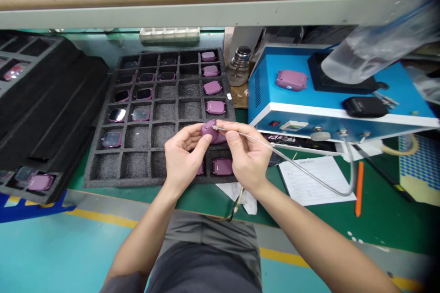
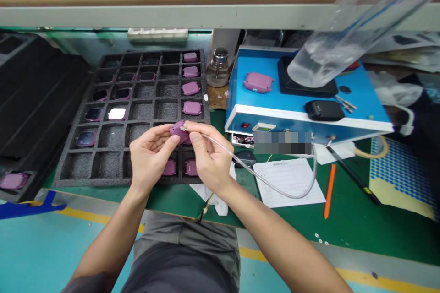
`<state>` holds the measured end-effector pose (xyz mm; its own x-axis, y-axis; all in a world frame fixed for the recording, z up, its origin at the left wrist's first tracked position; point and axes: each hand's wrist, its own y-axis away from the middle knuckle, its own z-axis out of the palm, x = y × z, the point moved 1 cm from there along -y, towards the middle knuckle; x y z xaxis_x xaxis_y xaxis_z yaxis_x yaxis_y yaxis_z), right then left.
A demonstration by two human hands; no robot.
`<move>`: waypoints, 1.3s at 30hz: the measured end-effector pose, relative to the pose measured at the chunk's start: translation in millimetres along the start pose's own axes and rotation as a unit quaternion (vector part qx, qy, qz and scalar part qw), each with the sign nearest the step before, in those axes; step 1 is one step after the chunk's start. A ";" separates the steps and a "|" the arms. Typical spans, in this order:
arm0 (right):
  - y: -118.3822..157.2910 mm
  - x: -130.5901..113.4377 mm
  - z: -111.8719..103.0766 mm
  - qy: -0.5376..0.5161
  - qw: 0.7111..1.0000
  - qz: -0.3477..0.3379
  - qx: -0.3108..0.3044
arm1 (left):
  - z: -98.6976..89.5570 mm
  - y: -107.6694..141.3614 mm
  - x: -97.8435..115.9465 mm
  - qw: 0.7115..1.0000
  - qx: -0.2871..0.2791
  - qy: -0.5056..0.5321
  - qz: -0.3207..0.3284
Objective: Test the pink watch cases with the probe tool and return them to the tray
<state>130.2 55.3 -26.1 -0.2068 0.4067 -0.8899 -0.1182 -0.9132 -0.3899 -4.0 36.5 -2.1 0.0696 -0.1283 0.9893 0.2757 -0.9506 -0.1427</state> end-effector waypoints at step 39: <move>-9.4 1.2 2.3 0.031 0.999 -0.037 -0.012 | -0.9 -4.9 -1.2 1.000 0.007 -0.023 0.010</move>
<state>128.8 64.4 -23.0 -0.1376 0.4714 -0.8711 -0.1074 -0.8814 -0.4600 -6.3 41.1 -2.5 0.1186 -0.1348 0.9838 0.2877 -0.9436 -0.1639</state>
